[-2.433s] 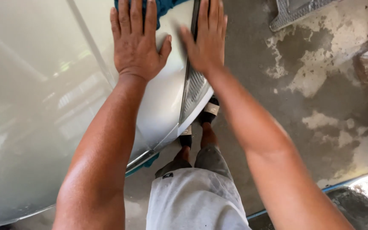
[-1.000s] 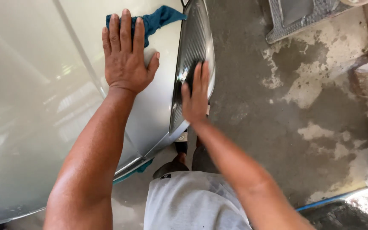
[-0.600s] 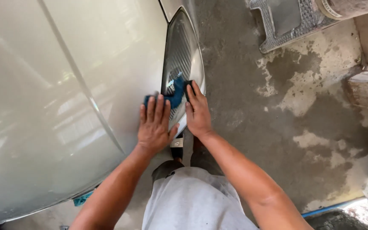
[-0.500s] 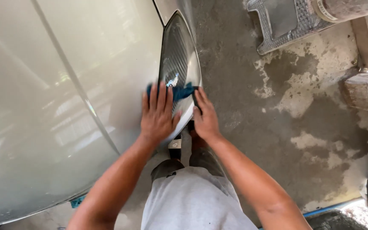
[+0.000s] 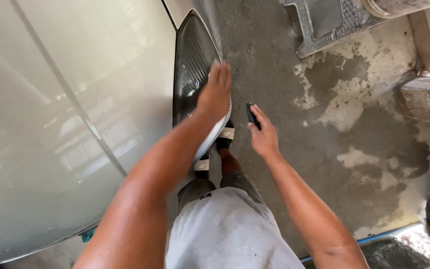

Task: The person scrubs the front headlights of a white car using a black sanding block and a blue cloth. They repeatedly rub the headlight surfaces, occasionally dipping the cloth into a bucket of water to rinse it, and continue scrubbing both headlights throughout the clip.

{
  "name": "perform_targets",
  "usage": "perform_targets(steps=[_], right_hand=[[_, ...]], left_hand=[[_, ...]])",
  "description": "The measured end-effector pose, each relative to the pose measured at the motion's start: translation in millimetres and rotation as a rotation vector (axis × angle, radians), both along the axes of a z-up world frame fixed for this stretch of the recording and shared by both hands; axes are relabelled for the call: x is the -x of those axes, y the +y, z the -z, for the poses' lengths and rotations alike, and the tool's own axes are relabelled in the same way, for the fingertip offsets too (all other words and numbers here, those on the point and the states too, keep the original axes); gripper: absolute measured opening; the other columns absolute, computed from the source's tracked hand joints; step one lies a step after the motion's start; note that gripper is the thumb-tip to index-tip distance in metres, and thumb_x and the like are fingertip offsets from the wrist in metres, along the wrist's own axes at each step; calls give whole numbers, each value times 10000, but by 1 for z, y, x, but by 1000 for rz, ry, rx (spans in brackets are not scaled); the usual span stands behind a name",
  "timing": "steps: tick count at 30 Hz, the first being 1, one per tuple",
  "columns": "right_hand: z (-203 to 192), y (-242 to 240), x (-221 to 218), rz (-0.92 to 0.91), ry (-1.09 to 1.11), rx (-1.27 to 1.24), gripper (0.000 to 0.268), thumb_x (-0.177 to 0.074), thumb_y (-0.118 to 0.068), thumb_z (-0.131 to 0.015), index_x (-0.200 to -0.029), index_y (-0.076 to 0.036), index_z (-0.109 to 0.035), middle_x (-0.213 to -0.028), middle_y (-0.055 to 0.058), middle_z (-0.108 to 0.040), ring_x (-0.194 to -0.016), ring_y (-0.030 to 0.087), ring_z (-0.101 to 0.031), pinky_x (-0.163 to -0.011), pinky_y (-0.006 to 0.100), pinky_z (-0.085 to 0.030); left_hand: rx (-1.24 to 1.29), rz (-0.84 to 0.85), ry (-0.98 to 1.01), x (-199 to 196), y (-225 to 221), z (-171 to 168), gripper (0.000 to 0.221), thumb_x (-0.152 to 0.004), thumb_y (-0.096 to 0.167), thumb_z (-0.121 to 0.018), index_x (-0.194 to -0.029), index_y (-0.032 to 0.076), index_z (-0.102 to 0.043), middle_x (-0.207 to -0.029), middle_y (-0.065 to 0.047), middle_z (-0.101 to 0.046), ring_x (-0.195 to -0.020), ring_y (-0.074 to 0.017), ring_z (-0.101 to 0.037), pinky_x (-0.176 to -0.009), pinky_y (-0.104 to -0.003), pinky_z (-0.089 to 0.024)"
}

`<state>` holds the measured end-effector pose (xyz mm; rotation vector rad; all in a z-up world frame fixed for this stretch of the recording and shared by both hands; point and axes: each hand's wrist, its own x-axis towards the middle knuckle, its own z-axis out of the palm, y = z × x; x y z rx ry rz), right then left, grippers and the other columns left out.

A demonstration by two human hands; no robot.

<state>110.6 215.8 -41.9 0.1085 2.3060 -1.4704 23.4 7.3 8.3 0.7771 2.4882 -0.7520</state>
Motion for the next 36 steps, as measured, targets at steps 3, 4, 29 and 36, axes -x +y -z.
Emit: perform_targets(steps=[3,4,29,36], right_hand=[[8,13,-1,25,-32,-5,513,-925,-47,-638,-1434,-81,-579,-1544,108,-551,-1418,231,-537,-1129,336,-425],[10,17,-2,26,-29,-3,513,-925,-47,-638,-1434,-81,-579,-1544,108,-551,-1418,231,-537,-1129,336,-425],[17,-14,-53,125,24,115,530,-943,23,-617,-1461,-61,-543,-1581,114,-501,-1403,201,-535,-1131,307,-428],[-33,-57,-94,41,152,-53,517,-947,-13,-614,-1458,-50,-543,-1577,171,-498,-1457,302,-487,-1170,365,-392]], left_hand=[[96,293,-373,-62,6,-21,549,-1046,389,-472,-1450,26,-551,-1671,-299,-164,-1534,-519,-130,-1197,-648,-39],[98,293,-370,-68,-1,-22,549,-1046,389,-472,-1450,26,-551,-1671,-299,-164,-1534,-519,-130,-1197,-648,-39],[-160,275,-145,-225,-99,-6,806,-1027,584,-313,-1602,20,-276,-1696,-193,-138,-1558,-345,-154,-1235,-489,-74],[-640,-239,81,-175,-142,-33,775,-994,528,-457,-1584,37,-349,-1686,-148,-193,-1542,-352,-179,-1235,-575,-97]])
